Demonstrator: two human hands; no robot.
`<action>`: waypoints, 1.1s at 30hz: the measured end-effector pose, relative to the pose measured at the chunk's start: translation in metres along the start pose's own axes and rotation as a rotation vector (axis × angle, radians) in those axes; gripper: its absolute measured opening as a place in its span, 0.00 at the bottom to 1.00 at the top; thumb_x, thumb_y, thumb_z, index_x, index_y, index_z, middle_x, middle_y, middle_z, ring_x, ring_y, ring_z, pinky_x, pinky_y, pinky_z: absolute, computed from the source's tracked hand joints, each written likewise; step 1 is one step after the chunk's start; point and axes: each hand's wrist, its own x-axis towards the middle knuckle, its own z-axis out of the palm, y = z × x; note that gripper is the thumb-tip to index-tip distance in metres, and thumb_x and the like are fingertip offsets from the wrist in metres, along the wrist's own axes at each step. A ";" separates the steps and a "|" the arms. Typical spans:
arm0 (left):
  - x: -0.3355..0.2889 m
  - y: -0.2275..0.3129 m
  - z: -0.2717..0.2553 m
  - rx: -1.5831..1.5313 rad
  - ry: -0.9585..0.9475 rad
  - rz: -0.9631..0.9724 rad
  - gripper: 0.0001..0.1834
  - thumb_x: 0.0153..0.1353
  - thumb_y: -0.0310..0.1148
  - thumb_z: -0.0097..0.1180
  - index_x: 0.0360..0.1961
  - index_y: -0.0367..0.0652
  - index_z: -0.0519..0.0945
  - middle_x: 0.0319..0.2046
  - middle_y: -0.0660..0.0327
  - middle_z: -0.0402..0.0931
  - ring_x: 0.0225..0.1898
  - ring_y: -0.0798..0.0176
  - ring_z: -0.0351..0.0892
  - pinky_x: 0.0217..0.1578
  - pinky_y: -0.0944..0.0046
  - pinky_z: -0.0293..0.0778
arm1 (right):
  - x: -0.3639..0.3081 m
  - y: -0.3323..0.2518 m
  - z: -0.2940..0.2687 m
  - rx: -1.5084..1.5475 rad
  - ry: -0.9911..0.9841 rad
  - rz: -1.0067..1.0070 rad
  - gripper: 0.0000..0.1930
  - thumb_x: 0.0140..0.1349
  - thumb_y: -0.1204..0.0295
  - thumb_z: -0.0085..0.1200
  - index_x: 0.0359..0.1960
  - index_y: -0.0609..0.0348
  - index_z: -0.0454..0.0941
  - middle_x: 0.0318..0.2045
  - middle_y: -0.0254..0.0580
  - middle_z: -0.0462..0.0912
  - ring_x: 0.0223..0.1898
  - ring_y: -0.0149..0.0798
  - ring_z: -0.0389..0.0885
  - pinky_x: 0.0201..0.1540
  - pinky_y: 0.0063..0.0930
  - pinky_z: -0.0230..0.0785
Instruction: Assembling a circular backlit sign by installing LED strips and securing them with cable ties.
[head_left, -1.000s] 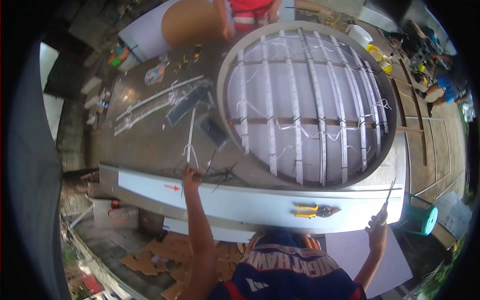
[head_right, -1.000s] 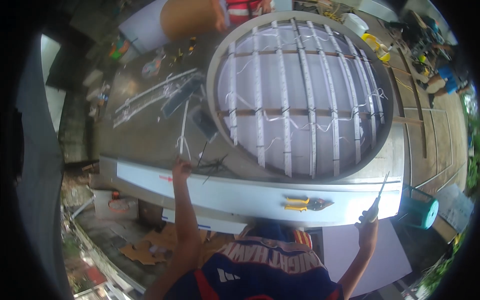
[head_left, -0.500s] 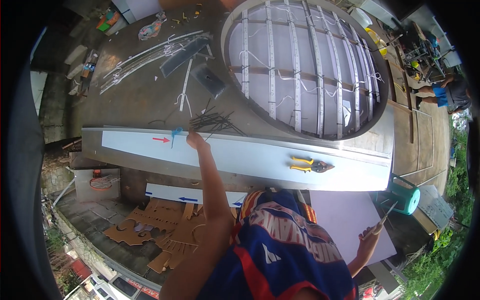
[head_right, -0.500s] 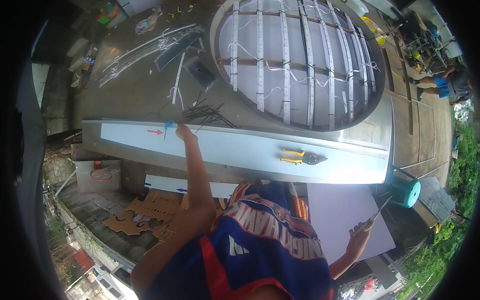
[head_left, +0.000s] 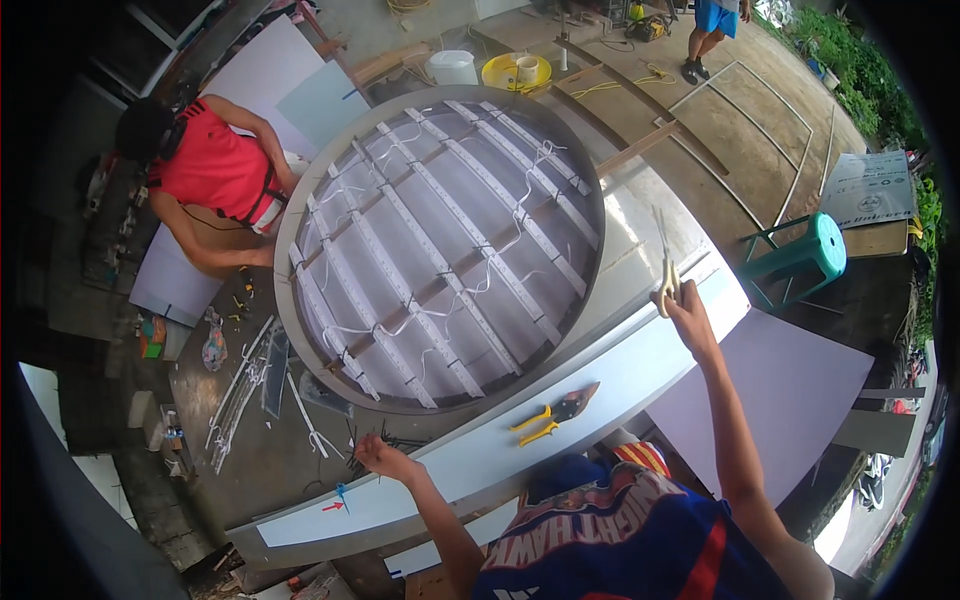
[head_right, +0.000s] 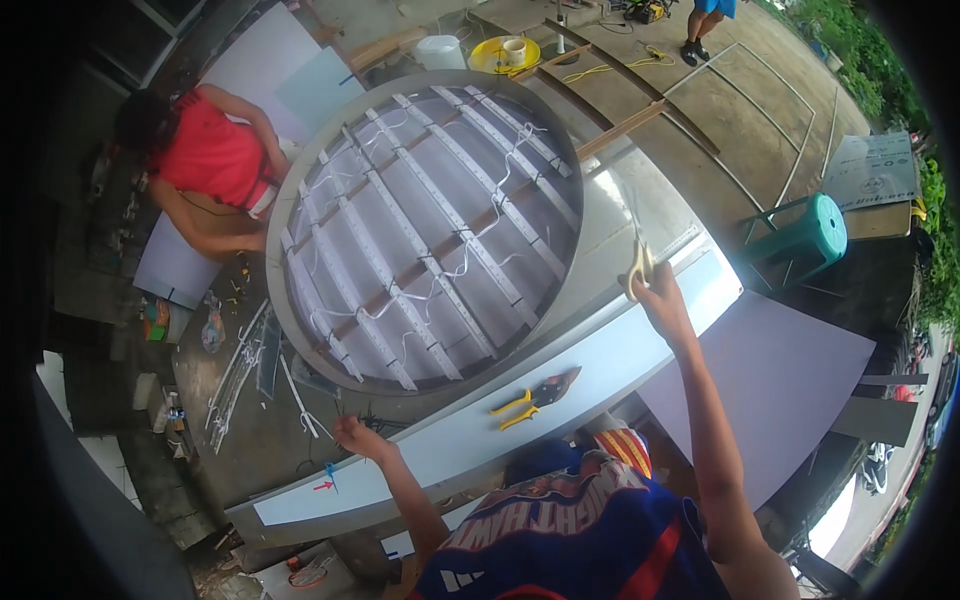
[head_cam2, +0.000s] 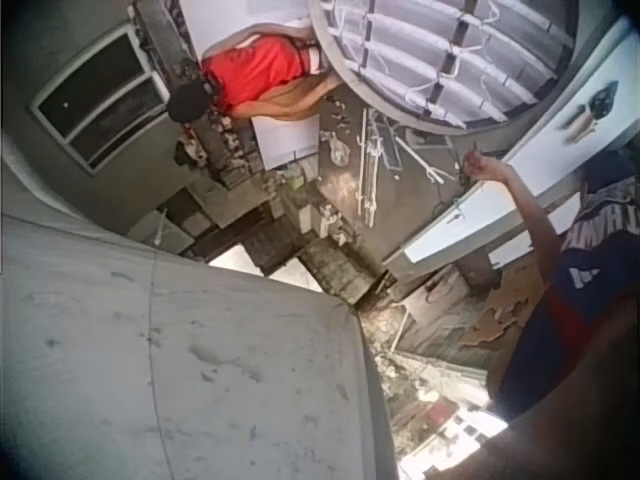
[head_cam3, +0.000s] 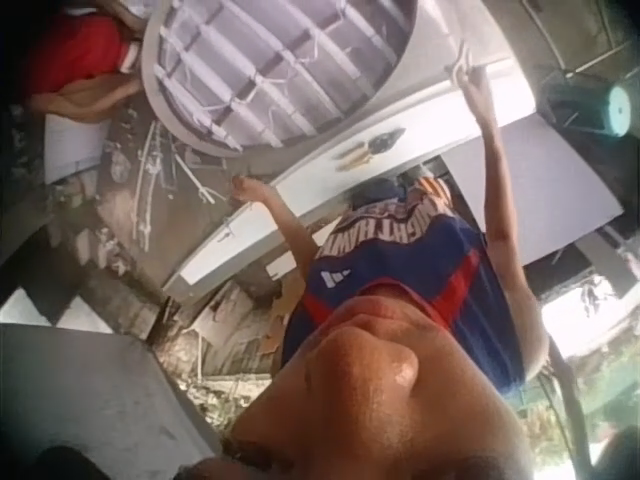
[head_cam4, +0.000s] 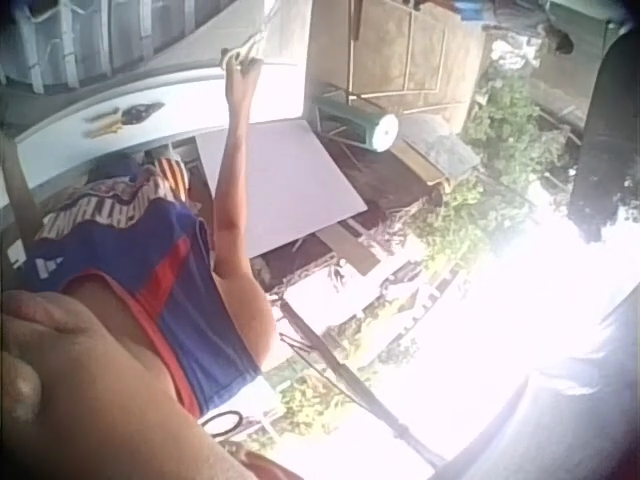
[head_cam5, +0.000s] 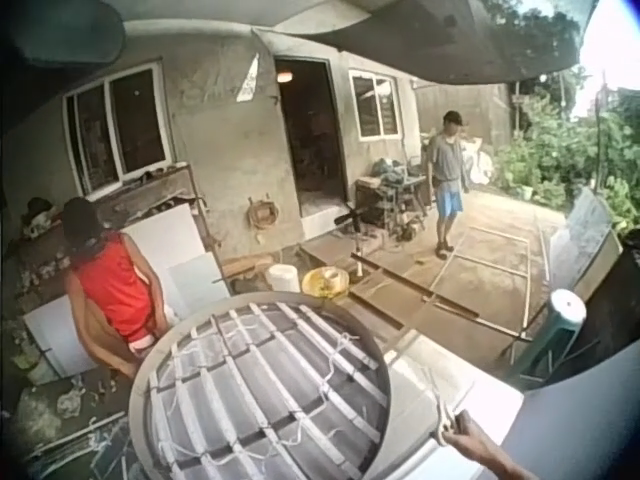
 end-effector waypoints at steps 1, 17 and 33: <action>-0.007 0.017 0.022 -0.059 -0.121 -0.029 0.08 0.59 0.25 0.51 0.40 0.36 0.72 0.38 0.58 0.71 0.42 0.63 0.71 0.47 0.64 0.66 | 0.029 -0.004 0.000 -0.063 -0.031 0.017 0.24 0.57 0.54 0.56 0.36 0.67 0.66 0.35 0.47 0.73 0.39 0.38 0.71 0.43 0.31 0.64; -0.118 0.214 0.515 0.014 -0.867 0.514 0.05 0.57 0.25 0.58 0.34 0.36 0.79 0.34 0.59 0.78 0.40 0.65 0.75 0.45 0.65 0.70 | 0.351 -0.056 0.075 -0.456 -0.092 -0.208 0.41 0.48 0.44 0.60 0.43 0.81 0.68 0.41 0.69 0.74 0.42 0.63 0.79 0.46 0.44 0.73; -0.099 0.188 0.811 0.832 -1.142 0.885 0.27 0.55 0.52 0.59 0.49 0.44 0.81 0.46 0.47 0.80 0.51 0.45 0.78 0.52 0.52 0.72 | 0.457 -0.068 0.185 -0.304 -0.392 -0.072 0.43 0.54 0.41 0.54 0.50 0.80 0.71 0.50 0.66 0.76 0.52 0.56 0.77 0.55 0.38 0.70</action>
